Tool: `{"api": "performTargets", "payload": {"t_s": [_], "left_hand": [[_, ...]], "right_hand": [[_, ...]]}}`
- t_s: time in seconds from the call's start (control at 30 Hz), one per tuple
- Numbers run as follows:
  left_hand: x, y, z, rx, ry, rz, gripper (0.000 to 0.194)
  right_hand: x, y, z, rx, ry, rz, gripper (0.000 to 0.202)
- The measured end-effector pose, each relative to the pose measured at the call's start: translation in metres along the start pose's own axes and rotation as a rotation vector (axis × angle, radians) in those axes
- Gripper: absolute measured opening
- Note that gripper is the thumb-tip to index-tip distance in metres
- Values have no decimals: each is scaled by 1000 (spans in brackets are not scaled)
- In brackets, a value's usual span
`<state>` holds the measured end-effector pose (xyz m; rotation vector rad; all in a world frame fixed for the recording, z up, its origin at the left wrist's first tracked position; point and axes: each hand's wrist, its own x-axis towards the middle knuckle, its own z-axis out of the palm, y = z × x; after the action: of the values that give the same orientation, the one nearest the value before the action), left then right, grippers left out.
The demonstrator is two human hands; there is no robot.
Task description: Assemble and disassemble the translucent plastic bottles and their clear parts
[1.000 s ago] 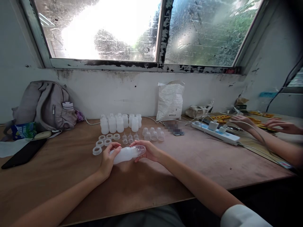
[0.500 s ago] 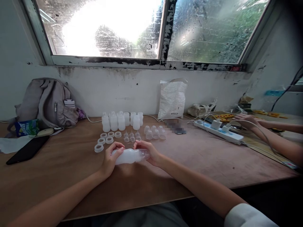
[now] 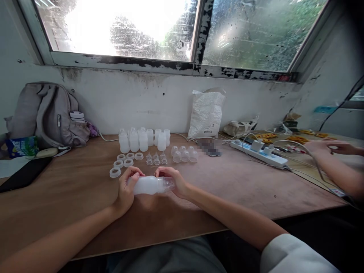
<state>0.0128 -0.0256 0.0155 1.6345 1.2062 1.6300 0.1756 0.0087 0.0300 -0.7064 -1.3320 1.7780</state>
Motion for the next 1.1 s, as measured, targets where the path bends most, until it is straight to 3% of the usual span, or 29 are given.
{"api": "performTargets", "payload": {"t_s": [0.2, 0.47, 0.9, 1.1], "left_hand": [[-12, 4, -4, 67, 99, 99, 17], [-20, -4, -12, -58, 1, 222, 15], [-24, -4, -11, -14, -25, 300, 15], [-15, -13, -15, 7, -80, 501, 13]], "right_hand": [[-8, -6, 7, -167, -59, -119, 23], [-19, -3, 13, -331, -106, -262, 20], [-20, 3, 10, -381, -70, -327, 22], [-16, 14, 5, -418, -36, -419, 22]]}}
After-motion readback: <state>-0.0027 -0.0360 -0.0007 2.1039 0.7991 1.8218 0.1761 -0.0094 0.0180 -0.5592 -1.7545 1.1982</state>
